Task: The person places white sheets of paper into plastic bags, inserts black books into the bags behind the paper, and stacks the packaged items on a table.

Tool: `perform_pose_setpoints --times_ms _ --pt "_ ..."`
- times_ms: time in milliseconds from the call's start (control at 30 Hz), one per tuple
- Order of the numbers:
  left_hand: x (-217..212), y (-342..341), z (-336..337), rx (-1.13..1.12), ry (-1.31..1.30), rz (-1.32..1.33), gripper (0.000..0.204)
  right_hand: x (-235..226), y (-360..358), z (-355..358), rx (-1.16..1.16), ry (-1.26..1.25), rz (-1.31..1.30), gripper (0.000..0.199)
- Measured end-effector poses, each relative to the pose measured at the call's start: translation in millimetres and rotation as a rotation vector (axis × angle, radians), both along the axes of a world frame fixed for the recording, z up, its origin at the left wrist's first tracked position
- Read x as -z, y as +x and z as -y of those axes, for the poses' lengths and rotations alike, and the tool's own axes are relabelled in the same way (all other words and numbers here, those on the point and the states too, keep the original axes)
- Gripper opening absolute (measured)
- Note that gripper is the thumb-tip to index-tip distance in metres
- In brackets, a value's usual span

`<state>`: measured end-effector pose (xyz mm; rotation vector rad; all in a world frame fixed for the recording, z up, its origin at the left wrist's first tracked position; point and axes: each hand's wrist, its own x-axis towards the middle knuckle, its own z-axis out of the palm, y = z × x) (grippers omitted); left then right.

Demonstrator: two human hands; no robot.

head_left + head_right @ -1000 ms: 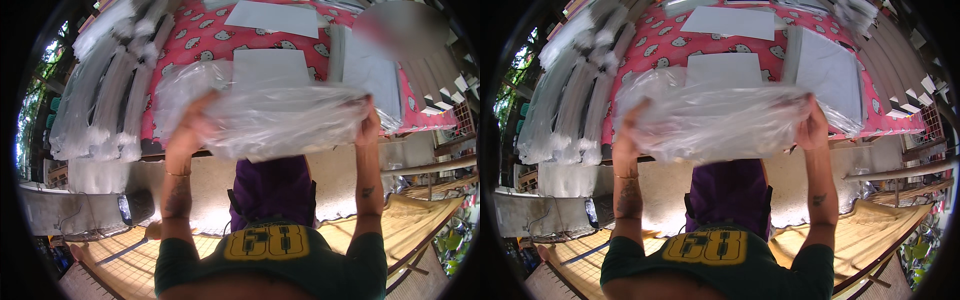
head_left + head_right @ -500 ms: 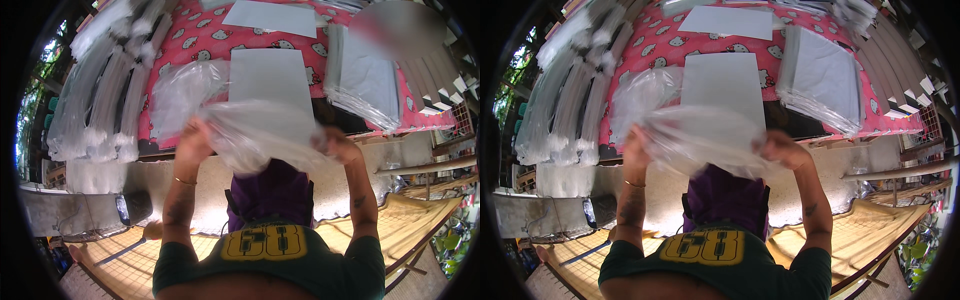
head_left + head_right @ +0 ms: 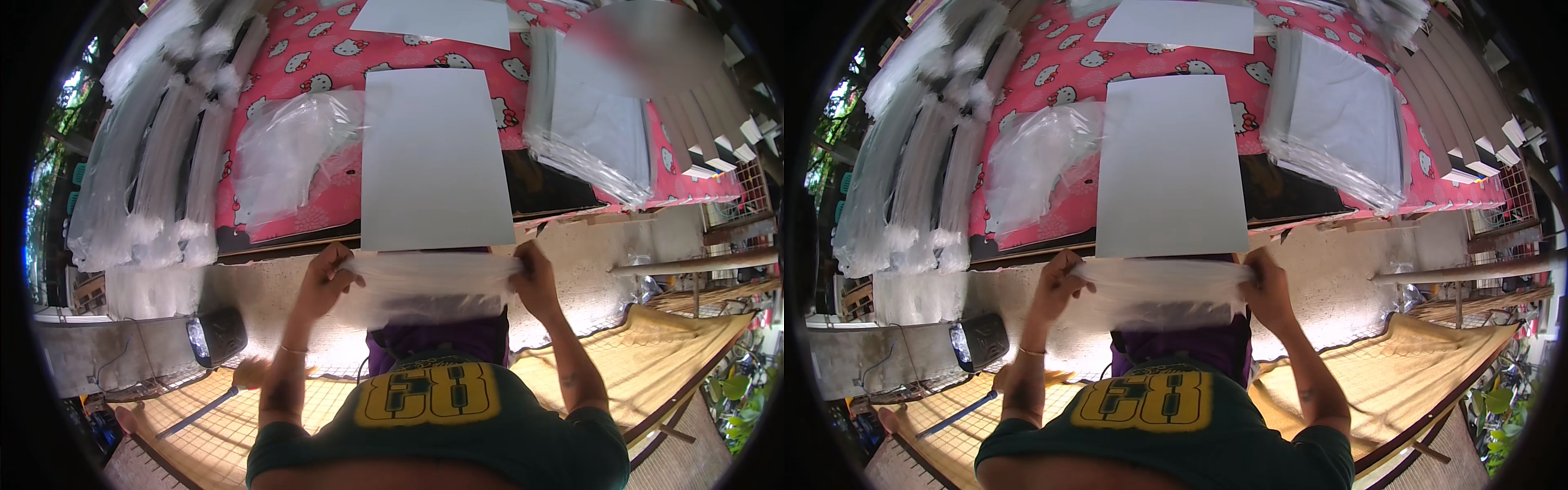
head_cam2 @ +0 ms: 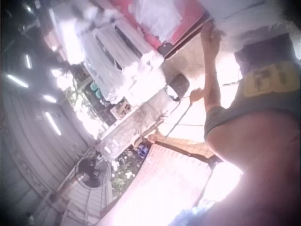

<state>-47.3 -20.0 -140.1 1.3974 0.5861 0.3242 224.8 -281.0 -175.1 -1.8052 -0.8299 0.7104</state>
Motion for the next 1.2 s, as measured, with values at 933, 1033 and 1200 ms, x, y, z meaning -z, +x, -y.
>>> perform_pose_setpoints --times_ms 933,1033,1200 --pt "-151.0 90.1 -85.2 -0.193 -0.402 1.016 0.036 -194.3 88.8 -136.7 -0.191 1.021 -0.904 0.038" --pt "-125.5 123.5 -120.2 -0.237 -0.456 0.92 0.021 -148.6 125.3 -181.1 -0.045 0.92 -0.991 0.021" --pt "30.0 116.8 -163.9 -0.366 -0.588 0.595 0.022 -15.4 138.4 -194.3 0.039 0.616 -1.024 0.019"
